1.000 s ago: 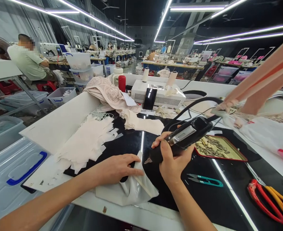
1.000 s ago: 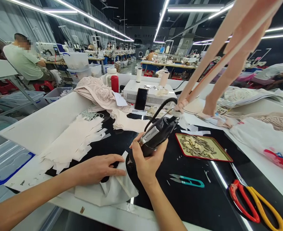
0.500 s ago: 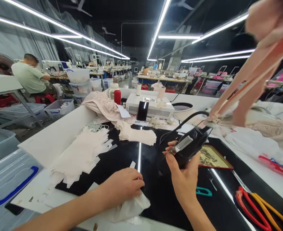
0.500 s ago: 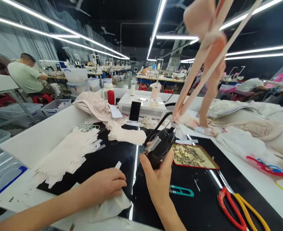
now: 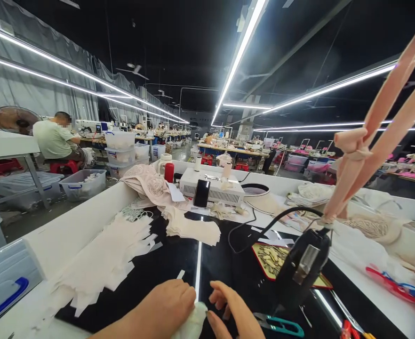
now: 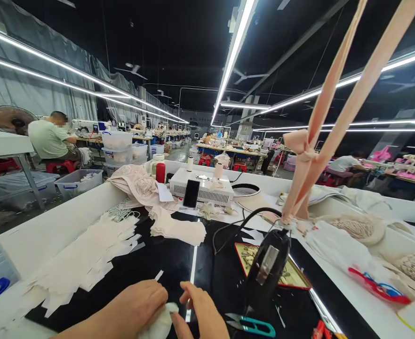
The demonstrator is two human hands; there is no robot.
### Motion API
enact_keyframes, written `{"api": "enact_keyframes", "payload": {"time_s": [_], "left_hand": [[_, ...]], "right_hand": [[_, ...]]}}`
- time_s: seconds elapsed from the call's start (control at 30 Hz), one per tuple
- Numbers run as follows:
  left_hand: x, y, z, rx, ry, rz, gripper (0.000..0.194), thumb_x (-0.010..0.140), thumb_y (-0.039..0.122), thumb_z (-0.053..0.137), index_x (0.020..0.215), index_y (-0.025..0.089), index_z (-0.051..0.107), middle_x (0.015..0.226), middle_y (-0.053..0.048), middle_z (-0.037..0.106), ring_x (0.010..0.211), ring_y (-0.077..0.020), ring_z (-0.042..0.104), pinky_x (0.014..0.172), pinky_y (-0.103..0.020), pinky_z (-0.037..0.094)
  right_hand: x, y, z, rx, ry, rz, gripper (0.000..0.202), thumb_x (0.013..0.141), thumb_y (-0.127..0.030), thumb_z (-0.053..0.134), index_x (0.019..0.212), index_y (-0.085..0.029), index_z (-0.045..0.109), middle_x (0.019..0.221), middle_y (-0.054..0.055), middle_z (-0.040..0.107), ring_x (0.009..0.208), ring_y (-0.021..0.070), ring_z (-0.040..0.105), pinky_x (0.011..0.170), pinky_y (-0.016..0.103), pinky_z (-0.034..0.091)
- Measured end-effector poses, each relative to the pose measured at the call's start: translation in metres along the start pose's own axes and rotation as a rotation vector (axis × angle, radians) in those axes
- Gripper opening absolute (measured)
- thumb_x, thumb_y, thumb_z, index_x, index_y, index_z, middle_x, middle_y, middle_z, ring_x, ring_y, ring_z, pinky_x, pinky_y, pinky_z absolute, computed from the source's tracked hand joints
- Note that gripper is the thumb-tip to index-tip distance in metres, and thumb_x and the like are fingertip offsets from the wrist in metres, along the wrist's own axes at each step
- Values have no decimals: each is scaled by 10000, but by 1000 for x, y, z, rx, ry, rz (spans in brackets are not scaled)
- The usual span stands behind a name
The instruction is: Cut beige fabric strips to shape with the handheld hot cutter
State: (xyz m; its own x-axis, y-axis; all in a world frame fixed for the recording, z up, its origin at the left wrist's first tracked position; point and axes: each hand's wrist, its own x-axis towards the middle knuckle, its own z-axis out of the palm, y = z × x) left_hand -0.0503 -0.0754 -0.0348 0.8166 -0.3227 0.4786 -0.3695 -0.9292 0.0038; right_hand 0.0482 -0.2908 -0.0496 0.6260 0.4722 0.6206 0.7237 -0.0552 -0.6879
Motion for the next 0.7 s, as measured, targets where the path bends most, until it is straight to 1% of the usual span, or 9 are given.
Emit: {"api": "enact_keyframes", "payload": {"time_s": [0.07,0.13,0.23,0.3,0.33,0.43,0.5,0.6,0.7], "left_hand": [[4,-1,-19,-120,-35,-128,178,1036,105,493,900,216,520,804,11,633,683,-172,634,656,-283,457],[10,-3,-41,-291,-89,-289,184,1068,159,459,915,218,540,831,14,637,718,-164,629,663,-274,437],[17,-5,-66,-601,-131,-515,137,1054,268,496,961,223,586,881,18,664,813,-164,635,743,-266,447],[19,-8,-73,-794,-112,-642,124,1003,333,567,1029,223,618,890,24,665,829,-164,621,760,-265,447],[19,-11,-72,-886,-103,-691,173,967,361,611,1065,219,626,879,28,659,811,-160,609,747,-263,441],[13,-23,-67,-1133,-138,-813,411,812,453,769,1102,190,644,815,38,640,717,-142,560,680,-254,398],[7,-31,-67,-1259,-215,-889,544,702,523,863,1066,168,669,785,37,638,678,-126,531,658,-244,368],[-1,-37,-77,-1382,-306,-985,599,646,592,926,988,160,689,804,23,650,690,-111,517,648,-226,340],[-5,-38,-92,-1428,-305,-1068,621,612,615,962,918,172,652,815,28,642,705,-105,511,638,-217,325]], "right_hand": [[-2,4,17,132,-55,258,524,926,-554,723,1374,-287,677,1012,75,780,729,197,715,555,257,560],[0,4,33,287,-233,397,683,874,-666,733,1408,-250,646,1028,92,770,745,199,706,576,257,542],[10,-4,51,550,-491,403,757,831,-805,677,1310,-218,693,955,70,731,791,201,685,740,306,568],[18,-11,59,607,-547,408,750,833,-864,612,1157,-200,740,863,40,670,725,175,624,703,293,538],[21,-15,61,603,-561,416,747,849,-874,580,1104,-192,746,820,28,637,682,162,586,656,280,515],[34,-25,60,557,-585,405,692,918,-825,530,1056,-182,745,761,7,573,628,144,511,581,260,458],[43,-32,57,538,-613,373,590,935,-745,583,1001,-183,750,773,6,576,683,152,514,628,262,457],[55,-41,55,510,-680,348,448,933,-615,642,879,-180,735,762,-2,572,750,161,509,696,268,449],[62,-44,58,451,-731,365,328,928,-503,624,864,-187,684,741,-23,518,693,137,450,628,248,389]]}}
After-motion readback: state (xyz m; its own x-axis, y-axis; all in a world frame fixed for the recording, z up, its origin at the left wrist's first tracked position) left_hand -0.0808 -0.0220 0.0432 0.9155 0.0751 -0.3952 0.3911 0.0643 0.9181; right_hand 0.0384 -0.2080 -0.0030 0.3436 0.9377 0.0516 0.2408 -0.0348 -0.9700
